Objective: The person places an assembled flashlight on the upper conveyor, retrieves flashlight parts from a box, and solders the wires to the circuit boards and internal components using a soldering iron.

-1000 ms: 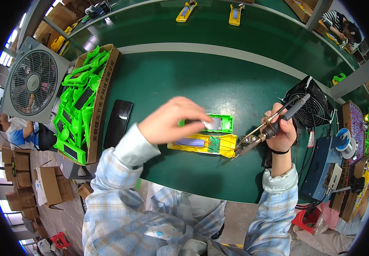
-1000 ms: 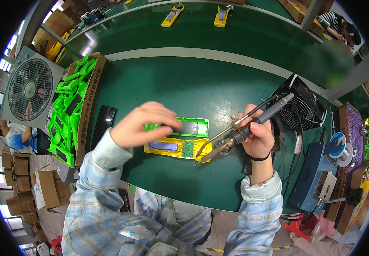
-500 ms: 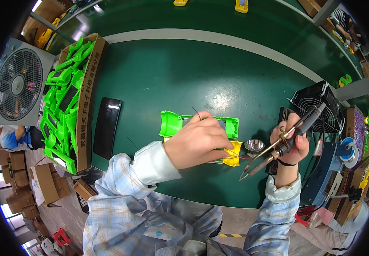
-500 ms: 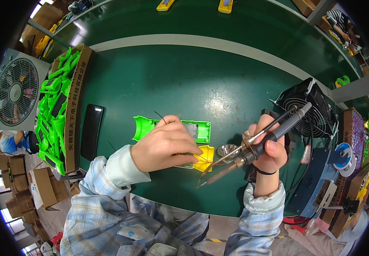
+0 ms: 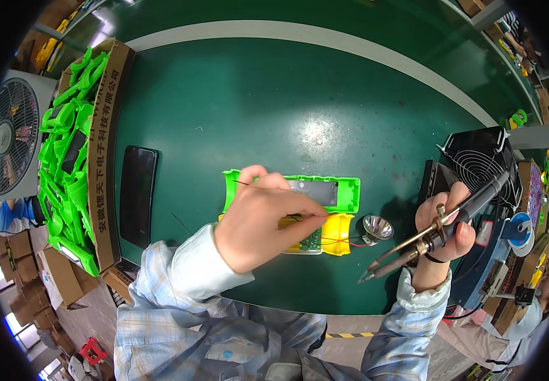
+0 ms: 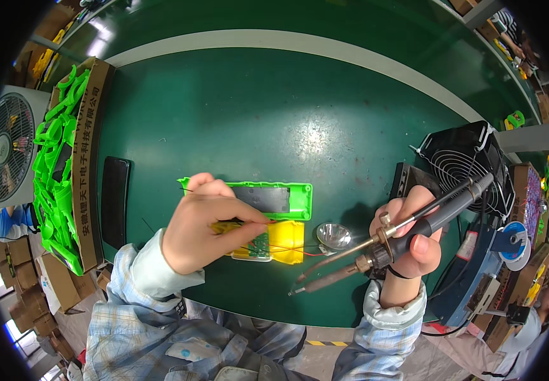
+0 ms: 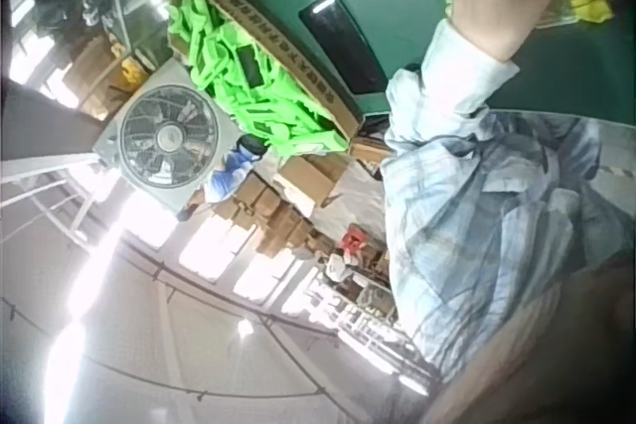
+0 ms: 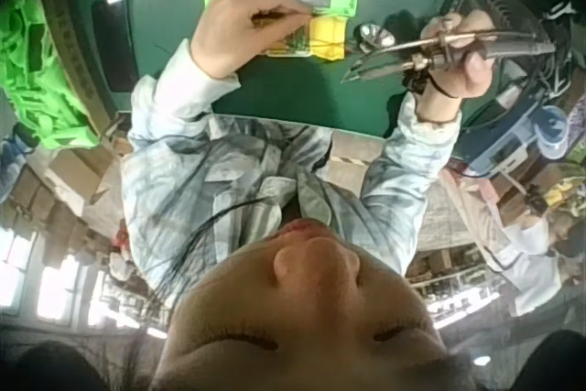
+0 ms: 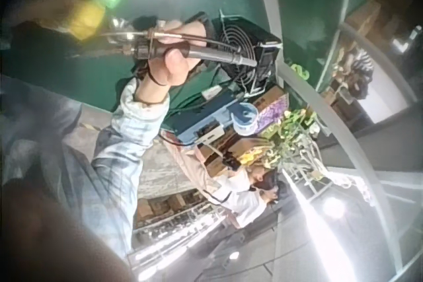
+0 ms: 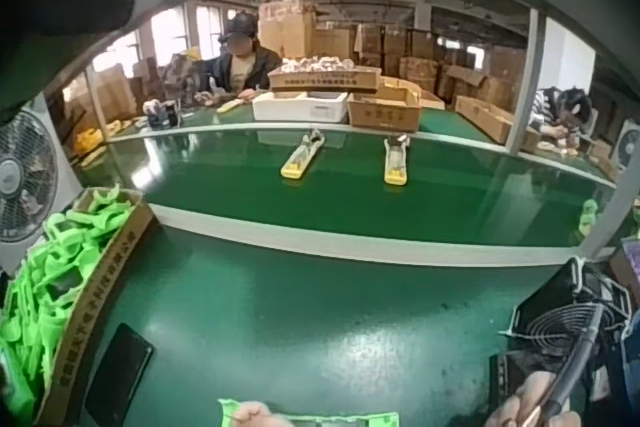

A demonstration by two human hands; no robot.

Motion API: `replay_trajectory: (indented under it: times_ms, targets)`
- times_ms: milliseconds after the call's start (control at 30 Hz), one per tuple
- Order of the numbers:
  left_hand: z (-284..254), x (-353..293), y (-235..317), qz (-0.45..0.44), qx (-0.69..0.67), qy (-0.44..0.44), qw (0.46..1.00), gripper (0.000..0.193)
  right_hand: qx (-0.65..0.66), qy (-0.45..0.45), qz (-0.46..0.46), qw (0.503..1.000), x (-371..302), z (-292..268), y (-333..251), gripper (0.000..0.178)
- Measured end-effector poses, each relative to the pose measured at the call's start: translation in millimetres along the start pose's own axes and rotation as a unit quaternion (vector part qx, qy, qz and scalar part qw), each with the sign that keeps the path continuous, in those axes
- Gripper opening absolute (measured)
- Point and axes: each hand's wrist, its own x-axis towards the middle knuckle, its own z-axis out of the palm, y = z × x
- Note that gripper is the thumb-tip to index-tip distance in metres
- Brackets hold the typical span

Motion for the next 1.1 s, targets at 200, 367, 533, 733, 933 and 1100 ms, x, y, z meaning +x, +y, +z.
replay_trajectory:
  times_ms: [200, 367, 533, 733, 933, 1100]
  targets:
    - [-1, 1, -1, -0.03, 0.024, 0.043, 0.998, 0.006, -0.051, 0.032, -0.038, 0.997, 0, 1, 1, 0.029]
    - [6, 4, -7, -0.026, 0.043, 0.06, 0.997, 0.007, -0.077, 0.085, -0.059, 0.992, -1, 2, 3, 0.028]
    - [16, 7, -16, 0.049, 0.056, 0.144, 0.987, 0.012, -0.101, 0.095, -0.04, 0.99, 0, 4, 4, 0.028]
    - [16, 5, -15, 0.038, 0.084, 0.133, 0.987, 0.012, -0.08, 0.104, -0.063, 0.989, -3, 0, 6, 0.029]
    - [-2, 4, 3, 0.033, 0.109, 0.082, 0.99, 0.01, -0.099, 0.104, -0.07, 0.987, -1, 4, 3, 0.028]
    - [-38, 7, 13, 0.055, 0.262, 0.259, 0.928, 0.012, -0.134, 0.088, -0.115, 0.98, 0, 0, 9, 0.025]
